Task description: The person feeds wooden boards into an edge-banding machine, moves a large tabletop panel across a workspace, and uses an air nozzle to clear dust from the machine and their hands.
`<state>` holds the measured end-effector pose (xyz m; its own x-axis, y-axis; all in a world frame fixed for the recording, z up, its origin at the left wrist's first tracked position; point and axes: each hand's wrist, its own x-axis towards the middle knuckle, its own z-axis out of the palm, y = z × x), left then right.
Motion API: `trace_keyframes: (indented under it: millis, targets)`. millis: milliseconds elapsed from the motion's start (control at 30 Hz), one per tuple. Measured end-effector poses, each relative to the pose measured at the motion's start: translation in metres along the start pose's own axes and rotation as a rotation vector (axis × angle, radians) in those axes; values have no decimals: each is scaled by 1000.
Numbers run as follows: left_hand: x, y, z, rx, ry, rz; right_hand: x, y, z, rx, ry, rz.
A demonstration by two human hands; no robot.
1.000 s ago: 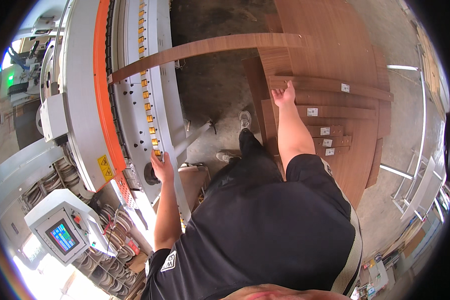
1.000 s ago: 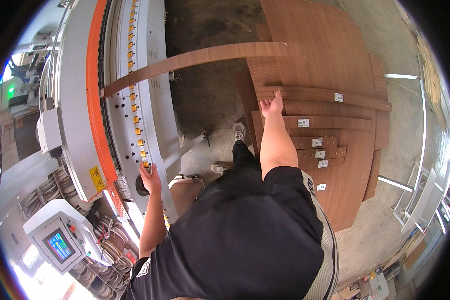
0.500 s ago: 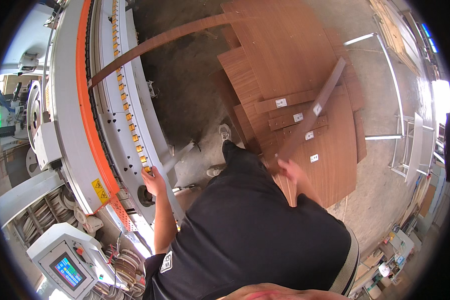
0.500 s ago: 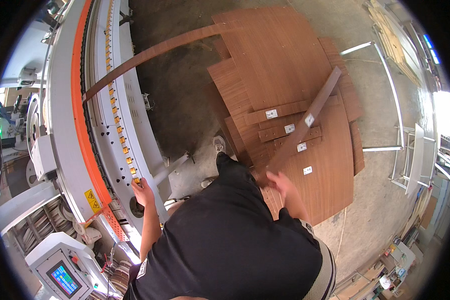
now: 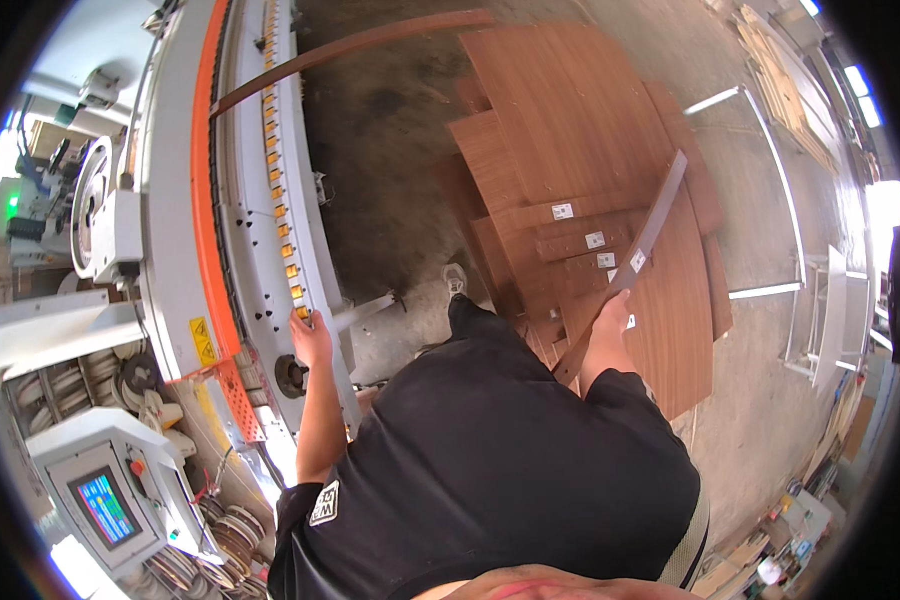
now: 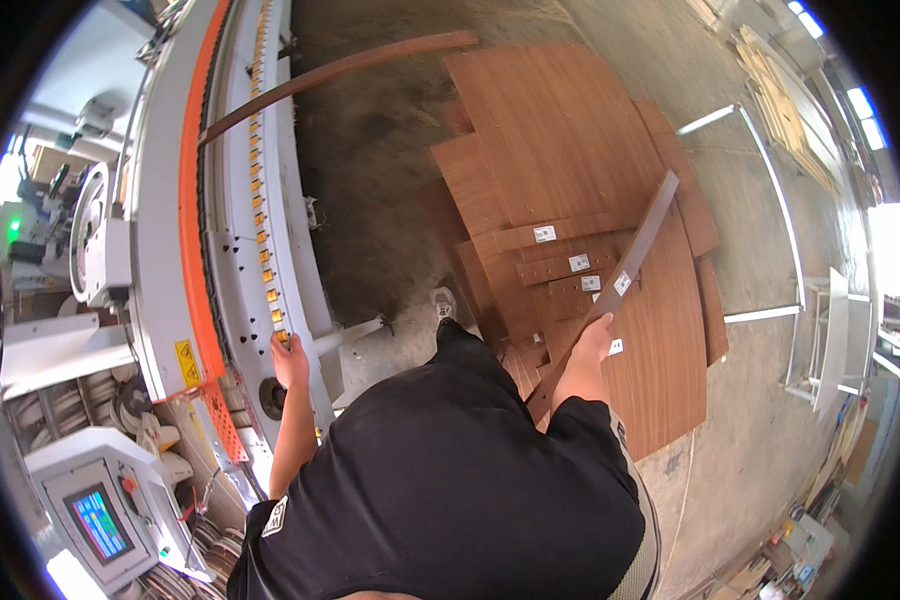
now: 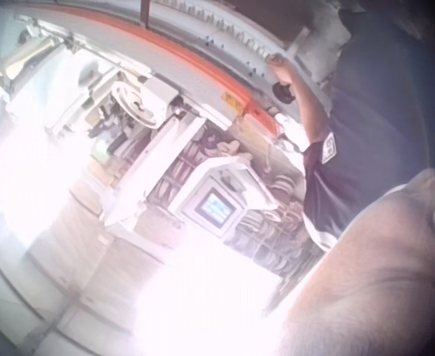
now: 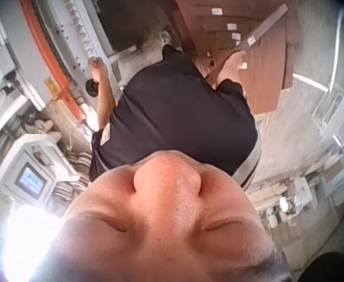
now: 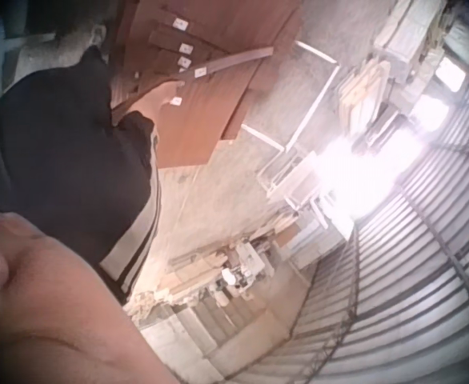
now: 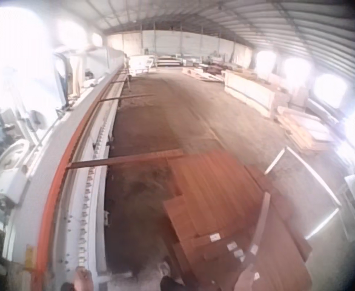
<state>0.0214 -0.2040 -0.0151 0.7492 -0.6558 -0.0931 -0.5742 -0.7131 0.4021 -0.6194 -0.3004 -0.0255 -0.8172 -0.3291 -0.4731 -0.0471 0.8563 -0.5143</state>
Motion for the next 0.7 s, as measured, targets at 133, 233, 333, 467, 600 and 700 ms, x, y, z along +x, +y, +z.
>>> trace_keyframes:
  millis: [133, 233, 333, 467, 600, 700]
  targets:
    - [-1, 4, -4, -28, -46, -10, -42, 0, -23, 75, -76, -35]
    - [-4, 3, -8, -45, -46, -44, -53, 51, -31, 722, -322, -170]
    - [-5, -3, -7, -100, -35, -75, -52, 60, -35, 543, -483, -203]
    - [-2, -10, -1, -149, 11, -88, -92, 21, 19, -136, -513, -638]
    - [-6, -23, -5, -498, 107, -133, -142, -10, 59, -560, -535, -1094]
    - [-28, -28, -16, -711, 263, -172, -159, -20, 68, -757, -621, -1250]
